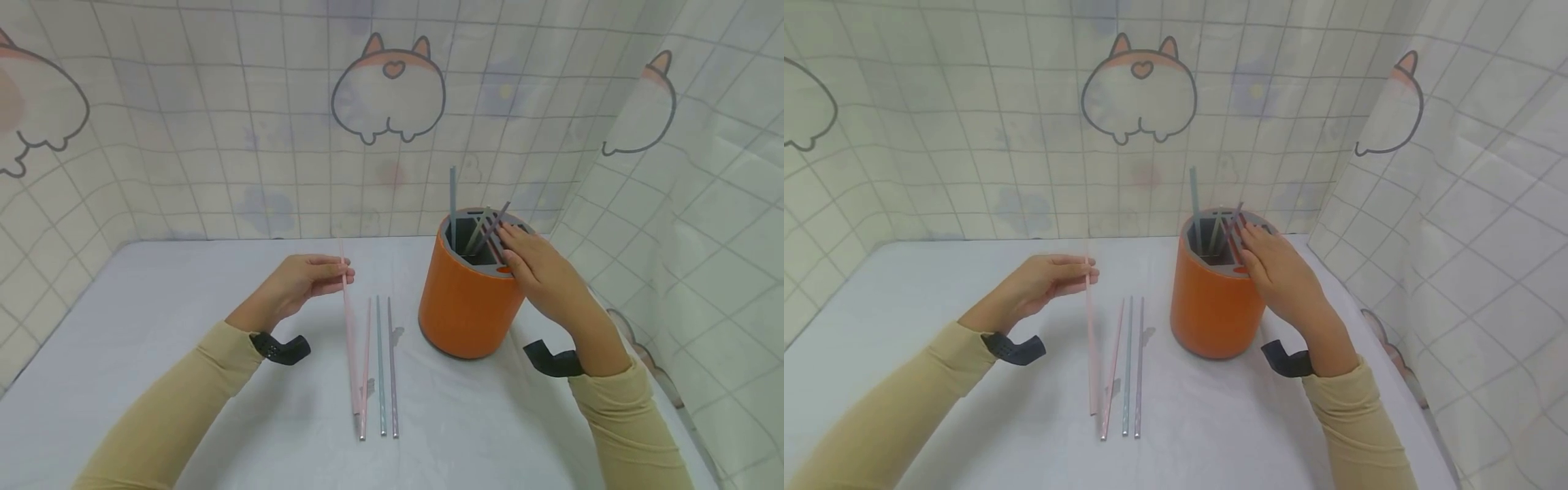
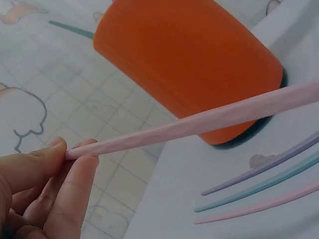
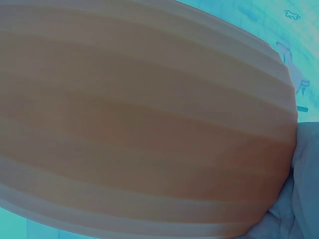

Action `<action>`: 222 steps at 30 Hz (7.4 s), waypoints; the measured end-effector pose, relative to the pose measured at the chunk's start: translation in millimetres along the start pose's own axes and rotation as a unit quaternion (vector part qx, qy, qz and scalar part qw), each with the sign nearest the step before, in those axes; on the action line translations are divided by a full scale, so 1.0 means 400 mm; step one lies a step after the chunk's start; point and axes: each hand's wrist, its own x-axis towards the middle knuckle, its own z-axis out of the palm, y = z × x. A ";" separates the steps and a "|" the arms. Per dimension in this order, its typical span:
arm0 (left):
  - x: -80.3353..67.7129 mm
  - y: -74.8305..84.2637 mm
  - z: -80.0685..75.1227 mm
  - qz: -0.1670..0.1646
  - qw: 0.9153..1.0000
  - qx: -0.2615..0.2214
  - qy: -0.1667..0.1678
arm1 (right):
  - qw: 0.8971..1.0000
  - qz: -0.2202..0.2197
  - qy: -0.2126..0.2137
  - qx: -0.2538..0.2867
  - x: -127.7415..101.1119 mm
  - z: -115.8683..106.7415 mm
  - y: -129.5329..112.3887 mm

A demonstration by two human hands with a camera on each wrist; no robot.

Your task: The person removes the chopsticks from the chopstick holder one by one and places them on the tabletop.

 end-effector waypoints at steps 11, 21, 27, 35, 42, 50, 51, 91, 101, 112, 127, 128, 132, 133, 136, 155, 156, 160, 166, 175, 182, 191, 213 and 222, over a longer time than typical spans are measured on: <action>0.031 -0.087 -0.009 -0.065 0.997 0.030 0.002 | 1.000 -0.001 0.000 0.002 0.007 0.005 0.000; 0.054 -0.146 -0.011 -0.079 0.996 0.037 -0.004 | 1.000 -0.007 0.003 0.004 0.007 0.008 0.004; 0.059 -0.170 -0.003 -0.085 0.995 0.049 0.009 | 1.000 -0.010 0.007 0.004 0.002 0.004 0.003; 0.065 -0.191 0.008 -0.082 0.994 0.068 0.032 | 1.000 -0.009 0.008 0.004 -0.004 0.002 0.003; 0.075 -0.206 0.015 -0.091 0.990 0.095 0.040 | 1.000 -0.009 0.012 0.006 -0.012 0.000 0.005; 0.075 -0.198 0.019 -0.066 0.985 0.145 0.071 | 1.000 -0.016 0.015 0.008 -0.008 0.001 0.001; 0.073 -0.191 0.020 -0.055 0.983 0.155 0.075 | 1.000 -0.017 0.013 0.007 -0.007 0.001 0.000; 0.035 0.134 0.404 0.299 0.940 0.166 -0.009 | 0.999 -0.022 0.026 0.020 -0.015 -0.002 0.007; 0.047 0.135 0.431 0.351 0.916 0.196 0.005 | 0.999 -0.028 0.028 0.021 -0.013 -0.001 0.006; 0.054 0.137 0.446 0.360 0.909 0.211 0.021 | 0.999 -0.027 0.029 0.020 -0.016 -0.003 0.007; -0.057 0.242 0.406 0.521 0.846 0.095 0.062 | 0.999 -0.028 0.031 0.019 -0.014 -0.001 0.006; -0.069 0.251 0.399 0.540 0.835 0.084 0.064 | 0.999 -0.027 0.031 0.018 -0.012 -0.002 0.005; -0.111 0.281 0.370 0.603 0.794 0.030 0.067 | 0.999 -0.027 0.026 0.013 -0.006 0.000 0.000; -0.120 0.287 0.363 0.611 0.788 0.018 0.069 | 0.999 -0.026 0.025 0.013 -0.006 -0.001 -0.002; -0.143 0.301 0.342 0.617 0.783 -0.036 0.074 | 0.999 -0.024 0.022 0.008 -0.006 -0.002 -0.006; -0.124 0.223 0.103 0.268 0.944 -0.169 0.089 | 0.999 -0.016 0.029 0.006 -0.022 -0.005 0.002; -0.119 0.213 0.091 0.245 0.952 -0.161 0.088 | 0.999 -0.016 0.030 0.005 -0.022 -0.005 0.002; -0.095 0.162 0.054 0.168 0.975 -0.123 0.082 | 0.999 -0.019 0.034 0.004 -0.021 -0.006 0.003; -0.061 0.067 0.018 0.034 0.999 -0.004 0.005 | 0.999 -0.016 0.035 0.007 -0.020 -0.004 0.001; -0.019 -0.040 0.004 -0.050 0.997 0.047 -0.020 | 0.999 -0.012 0.032 0.008 -0.020 0.001 -0.001; -0.001 -0.080 0.000 -0.076 0.996 0.037 -0.013 | 1.000 -0.007 0.025 0.001 -0.018 -0.002 0.000; 0.026 -0.121 -0.012 -0.085 0.995 0.048 0.001 | 0.999 -0.014 0.031 0.005 -0.020 -0.001 -0.001; 0.072 -0.202 0.002 -0.100 0.979 0.164 0.064 | 1.000 -0.012 0.028 0.006 -0.021 -0.002 -0.001; 0.084 -0.129 0.011 -0.004 0.959 0.262 0.105 | 1.000 -0.009 0.021 0.003 -0.018 -0.004 0.001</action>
